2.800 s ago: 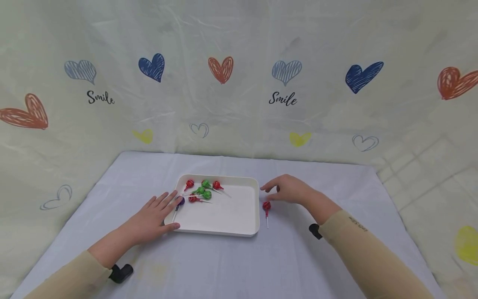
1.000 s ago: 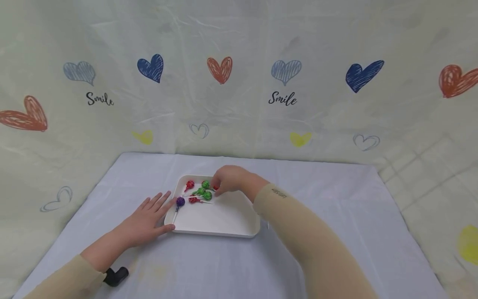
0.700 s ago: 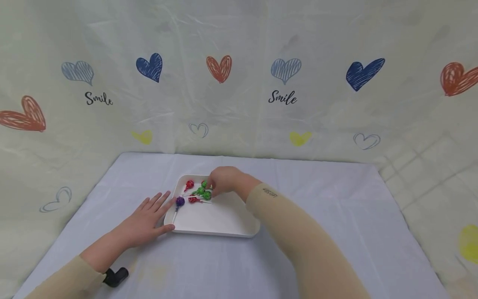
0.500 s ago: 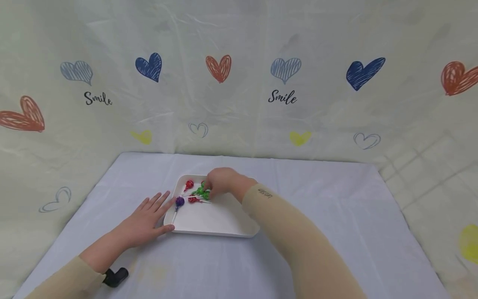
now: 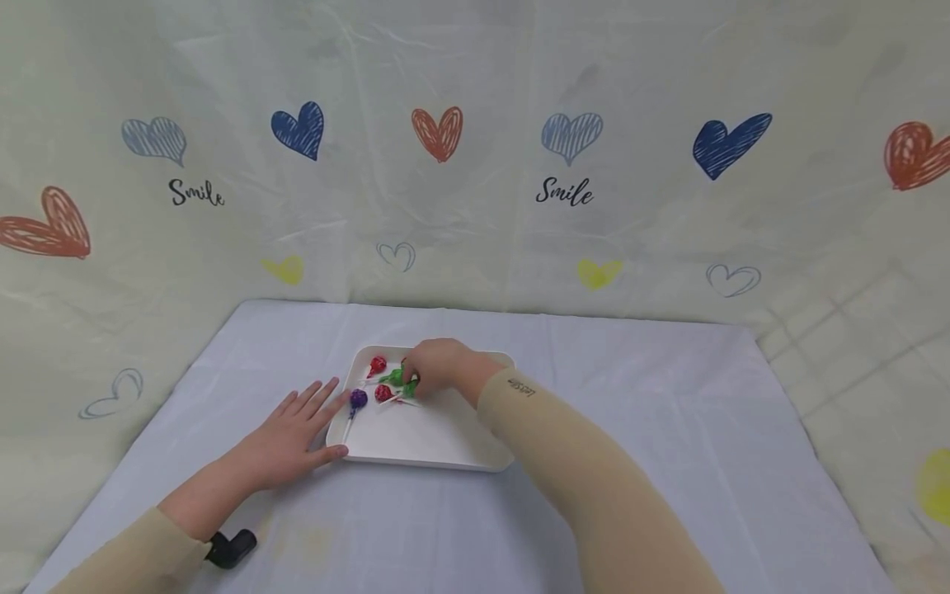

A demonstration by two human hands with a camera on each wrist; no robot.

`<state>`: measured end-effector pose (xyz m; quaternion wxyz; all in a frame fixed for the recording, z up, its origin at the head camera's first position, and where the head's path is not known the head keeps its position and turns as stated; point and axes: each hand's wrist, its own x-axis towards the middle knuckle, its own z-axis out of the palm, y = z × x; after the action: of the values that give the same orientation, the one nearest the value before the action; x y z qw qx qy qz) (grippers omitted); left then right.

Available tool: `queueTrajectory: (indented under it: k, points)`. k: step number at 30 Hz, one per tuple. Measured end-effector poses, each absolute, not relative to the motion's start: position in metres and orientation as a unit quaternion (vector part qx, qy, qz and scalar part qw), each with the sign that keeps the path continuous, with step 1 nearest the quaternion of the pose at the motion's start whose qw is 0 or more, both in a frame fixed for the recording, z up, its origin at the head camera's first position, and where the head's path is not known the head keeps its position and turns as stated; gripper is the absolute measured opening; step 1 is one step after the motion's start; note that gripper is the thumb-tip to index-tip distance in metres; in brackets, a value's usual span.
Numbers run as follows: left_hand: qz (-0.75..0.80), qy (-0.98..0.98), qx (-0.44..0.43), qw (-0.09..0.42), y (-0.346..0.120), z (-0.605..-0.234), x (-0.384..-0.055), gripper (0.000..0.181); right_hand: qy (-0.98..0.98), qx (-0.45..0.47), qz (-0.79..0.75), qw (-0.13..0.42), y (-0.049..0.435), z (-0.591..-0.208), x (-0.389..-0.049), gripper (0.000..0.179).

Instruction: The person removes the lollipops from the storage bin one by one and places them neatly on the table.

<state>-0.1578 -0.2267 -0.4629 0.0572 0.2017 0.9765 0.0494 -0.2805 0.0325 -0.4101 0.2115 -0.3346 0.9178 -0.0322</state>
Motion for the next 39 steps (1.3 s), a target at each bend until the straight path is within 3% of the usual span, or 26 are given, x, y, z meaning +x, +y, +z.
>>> queueTrajectory:
  k: [27,39]
  points:
    - [0.071,0.974,0.203,0.070,-0.223,-0.454,-0.155,0.094,0.912,-0.320,-0.027,0.256,0.095,-0.403,-0.255,0.022]
    - [0.065,0.975,0.198,0.072,-0.222,-0.455,-0.155,0.094,0.910,-0.332,-0.016,0.247,0.109,-0.400,-0.249,0.028]
